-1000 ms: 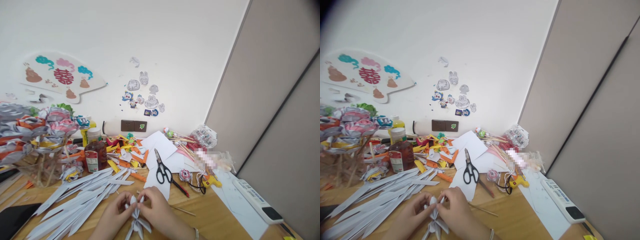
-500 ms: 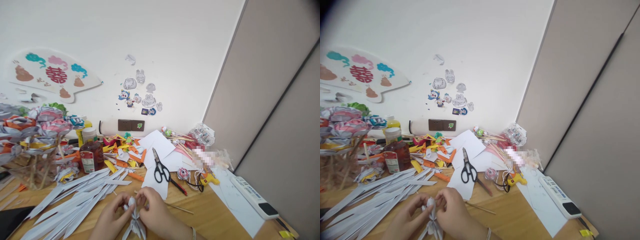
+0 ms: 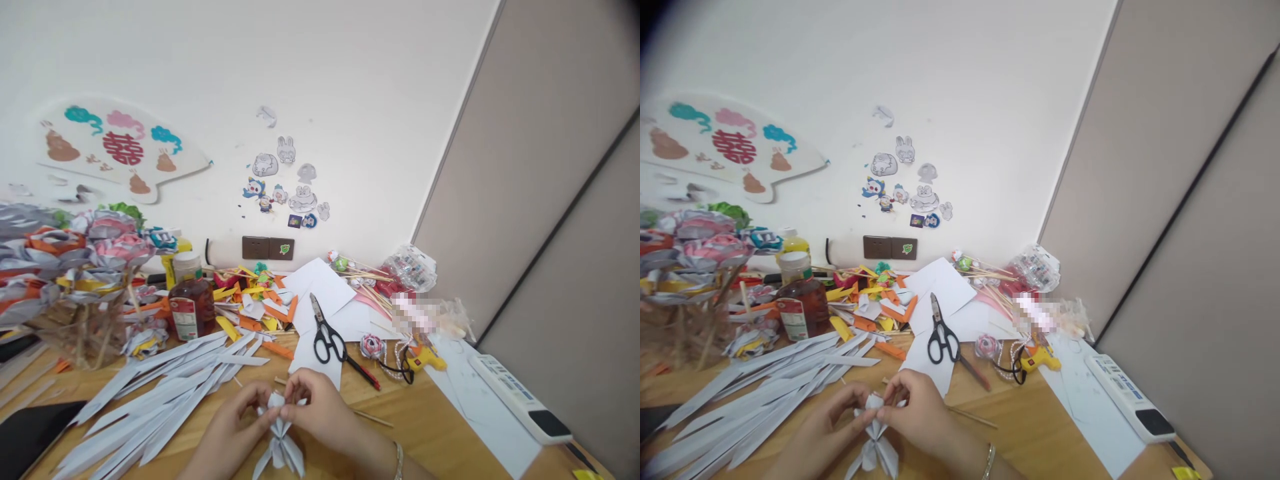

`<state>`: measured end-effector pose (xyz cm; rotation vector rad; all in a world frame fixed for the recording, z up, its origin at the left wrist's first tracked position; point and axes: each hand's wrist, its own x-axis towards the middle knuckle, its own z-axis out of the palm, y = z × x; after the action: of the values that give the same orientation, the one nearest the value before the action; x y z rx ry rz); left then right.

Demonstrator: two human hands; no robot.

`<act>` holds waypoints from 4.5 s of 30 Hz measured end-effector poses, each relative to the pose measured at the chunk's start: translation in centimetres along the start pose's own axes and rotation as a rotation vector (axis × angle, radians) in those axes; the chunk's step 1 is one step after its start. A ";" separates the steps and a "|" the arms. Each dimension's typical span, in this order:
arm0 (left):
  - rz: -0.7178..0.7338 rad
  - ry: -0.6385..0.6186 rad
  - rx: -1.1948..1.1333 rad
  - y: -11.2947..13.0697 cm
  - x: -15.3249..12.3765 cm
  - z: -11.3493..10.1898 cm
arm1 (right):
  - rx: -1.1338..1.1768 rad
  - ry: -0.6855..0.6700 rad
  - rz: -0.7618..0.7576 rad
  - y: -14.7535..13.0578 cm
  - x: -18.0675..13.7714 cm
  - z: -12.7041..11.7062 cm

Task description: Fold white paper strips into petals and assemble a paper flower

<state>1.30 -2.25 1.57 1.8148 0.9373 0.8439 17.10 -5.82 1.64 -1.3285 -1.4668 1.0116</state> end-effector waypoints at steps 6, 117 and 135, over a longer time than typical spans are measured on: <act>-0.016 -0.015 -0.057 -0.4 0.2 0.1 | -0.011 0.045 -0.001 0.4 0.1 0.2; -0.003 -0.033 0.301 0.1 -1.1 1.3 | -0.519 -0.002 -0.239 -0.1 -1.5 0.6; -0.171 -0.131 -0.164 0.0 -0.1 -0.2 | -0.551 -0.057 -0.502 0.0 -2.0 1.4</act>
<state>1.16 -2.25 1.66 1.6041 0.8978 0.6676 15.77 -7.86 1.11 -1.1940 -2.0806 0.3279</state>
